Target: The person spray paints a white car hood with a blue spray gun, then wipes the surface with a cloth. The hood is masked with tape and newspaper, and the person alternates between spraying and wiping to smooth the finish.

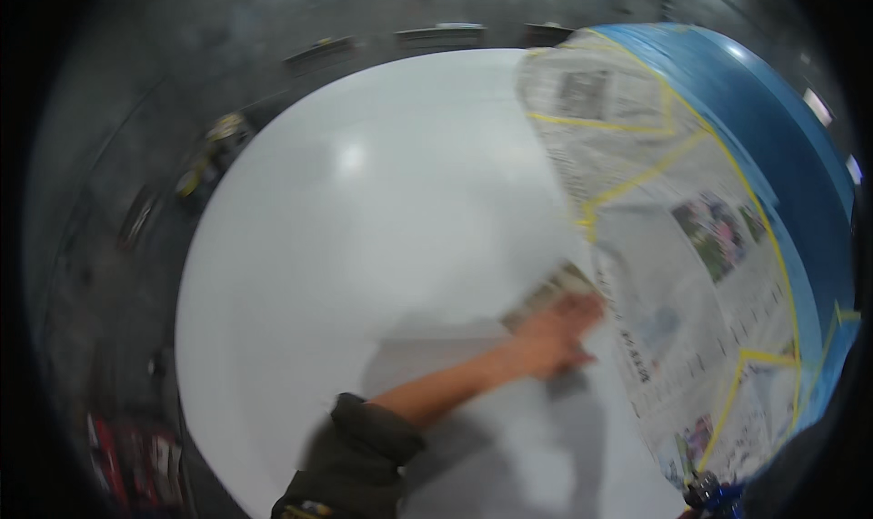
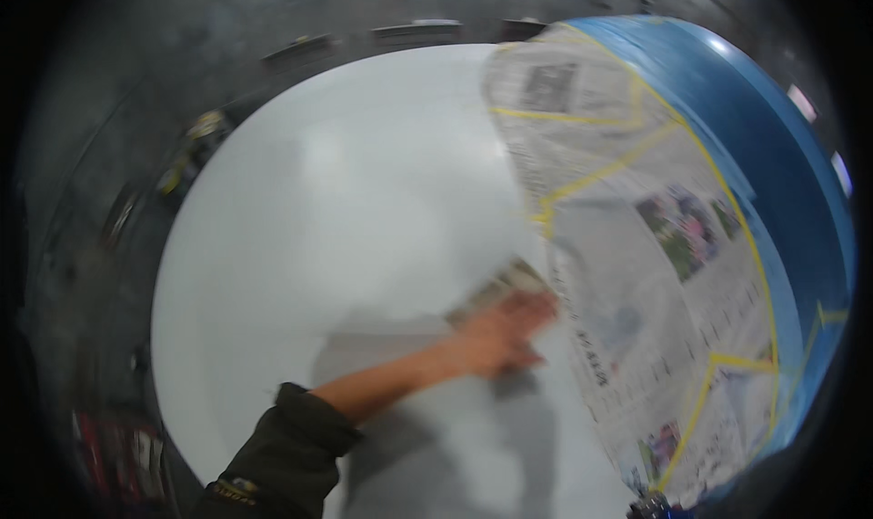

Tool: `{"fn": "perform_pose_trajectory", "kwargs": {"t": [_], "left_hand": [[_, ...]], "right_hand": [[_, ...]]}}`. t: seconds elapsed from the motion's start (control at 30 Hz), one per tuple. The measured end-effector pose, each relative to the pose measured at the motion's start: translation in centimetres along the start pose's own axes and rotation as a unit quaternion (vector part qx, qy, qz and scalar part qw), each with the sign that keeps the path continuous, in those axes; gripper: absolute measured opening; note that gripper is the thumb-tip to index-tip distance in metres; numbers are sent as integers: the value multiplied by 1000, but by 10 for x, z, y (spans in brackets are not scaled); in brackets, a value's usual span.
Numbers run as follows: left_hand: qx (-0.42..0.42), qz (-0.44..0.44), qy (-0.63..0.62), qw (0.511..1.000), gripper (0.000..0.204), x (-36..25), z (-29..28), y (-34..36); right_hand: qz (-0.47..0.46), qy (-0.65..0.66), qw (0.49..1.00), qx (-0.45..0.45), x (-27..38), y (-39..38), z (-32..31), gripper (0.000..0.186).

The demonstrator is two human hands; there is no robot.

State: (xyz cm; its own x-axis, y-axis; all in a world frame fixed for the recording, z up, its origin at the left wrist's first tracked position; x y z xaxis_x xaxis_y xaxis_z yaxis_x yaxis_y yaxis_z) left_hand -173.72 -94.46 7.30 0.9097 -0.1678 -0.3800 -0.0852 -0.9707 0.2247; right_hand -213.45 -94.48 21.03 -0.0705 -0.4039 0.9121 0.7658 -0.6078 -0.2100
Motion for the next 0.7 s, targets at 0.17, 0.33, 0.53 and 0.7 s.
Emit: {"fn": "perform_pose_trajectory", "kwargs": {"t": [0.17, 0.33, 0.53, 0.7], "left_hand": [[-42, -209, 14, 977, 75, 99, -60, -28], [-120, -512, 134, 840, 73, 258, -163, -209], [-184, -649, 142, 725, 72, 201, -173, -391], [-181, -589, 173, 768, 71, 133, -124, -324]], "right_hand": [[7, 9, 999, 45, 0, -10, -4, 77], [204, 253, 915, 239, -4, -13, -42, 83], [145, 241, 915, 289, -16, -11, -56, 73], [40, 202, 957, 203, 8, -5, 23, 62]]}}
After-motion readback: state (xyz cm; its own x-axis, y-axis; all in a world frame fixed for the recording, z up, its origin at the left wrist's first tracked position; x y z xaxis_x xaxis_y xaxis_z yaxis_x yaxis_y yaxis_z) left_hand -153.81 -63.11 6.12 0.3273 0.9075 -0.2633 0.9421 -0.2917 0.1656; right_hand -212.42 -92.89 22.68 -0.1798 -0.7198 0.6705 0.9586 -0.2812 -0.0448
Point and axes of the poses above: each hand's wrist, its own y-axis towards the middle knuckle, its own z-axis out of the palm, x = y × z, the point moved 6 cm from there along y, towards the middle knuckle, and after that the axes turned 11 degrees about x, right-handed, at the moved point
